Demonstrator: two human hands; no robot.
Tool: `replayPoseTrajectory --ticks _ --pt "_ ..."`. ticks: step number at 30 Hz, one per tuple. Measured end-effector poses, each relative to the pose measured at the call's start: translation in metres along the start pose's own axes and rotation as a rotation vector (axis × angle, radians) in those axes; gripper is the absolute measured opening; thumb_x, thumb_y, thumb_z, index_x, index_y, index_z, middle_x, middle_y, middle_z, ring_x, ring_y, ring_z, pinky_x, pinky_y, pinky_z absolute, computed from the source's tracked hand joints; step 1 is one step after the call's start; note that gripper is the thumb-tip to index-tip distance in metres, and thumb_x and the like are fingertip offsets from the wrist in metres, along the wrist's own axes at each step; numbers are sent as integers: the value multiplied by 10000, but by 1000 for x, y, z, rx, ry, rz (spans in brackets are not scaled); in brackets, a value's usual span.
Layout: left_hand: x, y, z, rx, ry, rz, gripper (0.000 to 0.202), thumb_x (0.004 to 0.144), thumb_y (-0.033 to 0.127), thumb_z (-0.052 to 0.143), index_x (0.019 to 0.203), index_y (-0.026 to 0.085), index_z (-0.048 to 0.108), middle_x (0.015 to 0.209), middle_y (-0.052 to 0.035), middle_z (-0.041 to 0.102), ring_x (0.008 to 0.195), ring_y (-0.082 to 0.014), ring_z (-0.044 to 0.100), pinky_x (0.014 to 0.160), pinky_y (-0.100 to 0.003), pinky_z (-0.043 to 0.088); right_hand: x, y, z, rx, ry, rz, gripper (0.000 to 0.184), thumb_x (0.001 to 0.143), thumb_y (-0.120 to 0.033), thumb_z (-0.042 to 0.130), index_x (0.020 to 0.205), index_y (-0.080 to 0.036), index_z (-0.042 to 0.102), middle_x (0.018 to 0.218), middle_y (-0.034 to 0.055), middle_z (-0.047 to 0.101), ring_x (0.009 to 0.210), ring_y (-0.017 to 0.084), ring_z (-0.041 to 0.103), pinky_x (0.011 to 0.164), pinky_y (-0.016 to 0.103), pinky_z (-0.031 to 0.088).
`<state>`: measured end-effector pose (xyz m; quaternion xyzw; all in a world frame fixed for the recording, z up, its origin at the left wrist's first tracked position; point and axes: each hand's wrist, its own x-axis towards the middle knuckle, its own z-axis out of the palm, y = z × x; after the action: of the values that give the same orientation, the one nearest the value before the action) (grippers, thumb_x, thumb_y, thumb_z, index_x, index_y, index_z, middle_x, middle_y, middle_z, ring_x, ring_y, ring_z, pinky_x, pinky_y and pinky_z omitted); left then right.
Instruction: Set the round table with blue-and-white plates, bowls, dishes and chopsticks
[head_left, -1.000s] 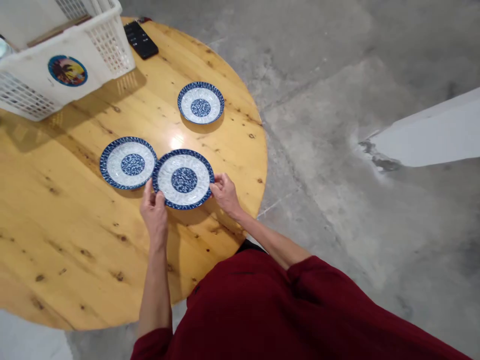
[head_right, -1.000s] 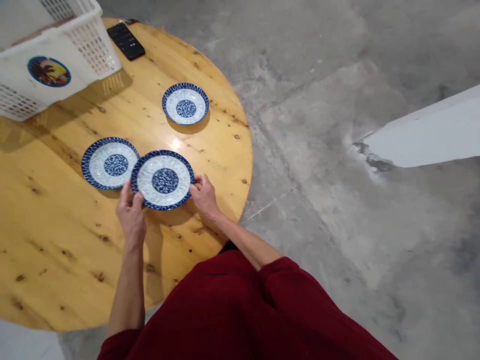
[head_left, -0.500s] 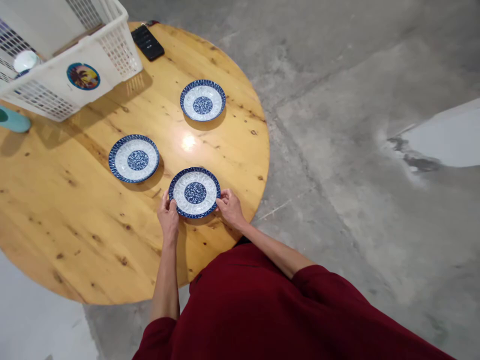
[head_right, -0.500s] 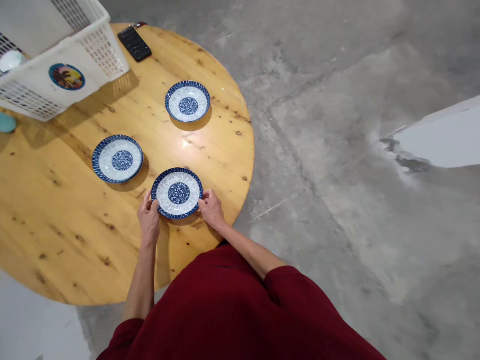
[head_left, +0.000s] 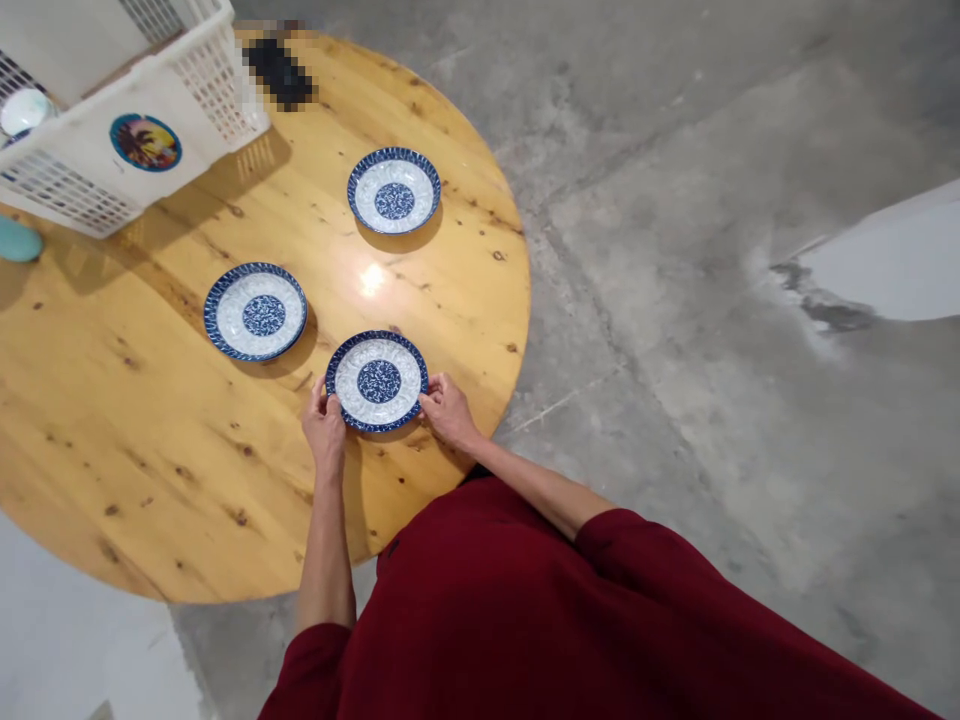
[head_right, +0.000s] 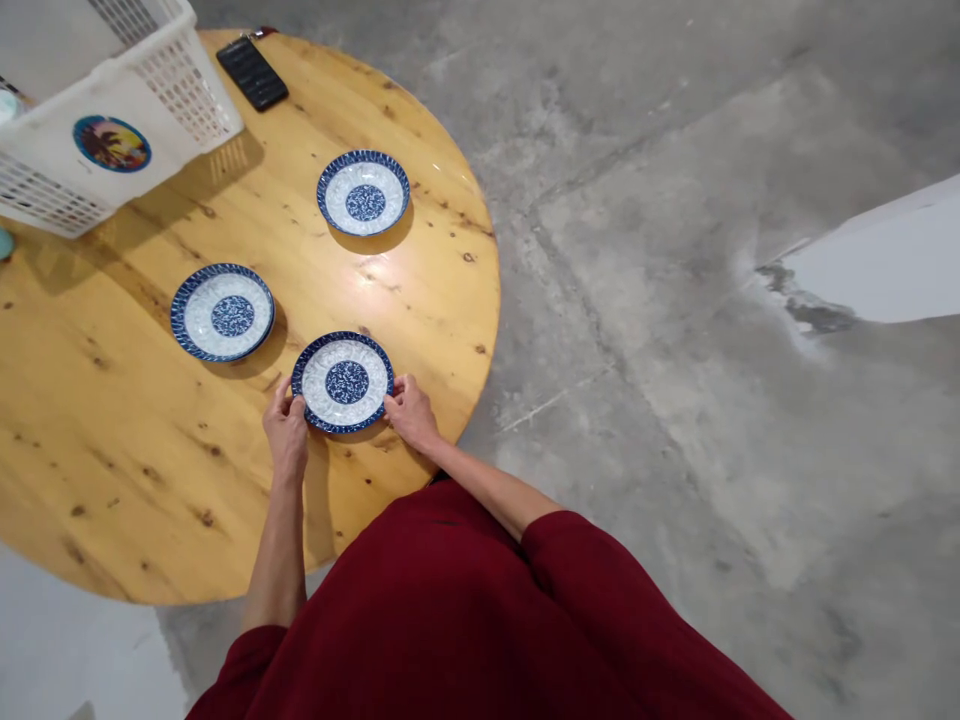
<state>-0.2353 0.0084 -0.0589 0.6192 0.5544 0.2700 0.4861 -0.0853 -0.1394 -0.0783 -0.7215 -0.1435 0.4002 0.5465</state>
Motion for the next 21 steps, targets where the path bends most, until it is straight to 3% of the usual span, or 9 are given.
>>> replayPoseTrajectory --ticks 11,15,21 --pt "5 -7 5 16 3 38 589 809 374 627 1342 125 662 724 25 555 595 -101 442 574 -210 415 5 7 -2 67 -7 12 166 824 -294 603 946 -229 511 763 -66 625 597 106 641 588 238 525" --pt "0 -14 6 -12 6 -4 569 829 431 639 1313 134 671 774 2 608 629 -110 496 596 -210 453 6 7 -19 164 -12 59 193 852 -366 633 945 -211 566 723 -40 647 602 108 640 597 234 548" --pt "-11 -21 5 -105 -26 -59 417 854 460 614 1104 151 740 915 -35 699 768 -131 593 672 -201 512 3 17 -61 216 79 73 226 864 -418 638 926 -204 601 775 6 686 607 117 644 578 248 558"
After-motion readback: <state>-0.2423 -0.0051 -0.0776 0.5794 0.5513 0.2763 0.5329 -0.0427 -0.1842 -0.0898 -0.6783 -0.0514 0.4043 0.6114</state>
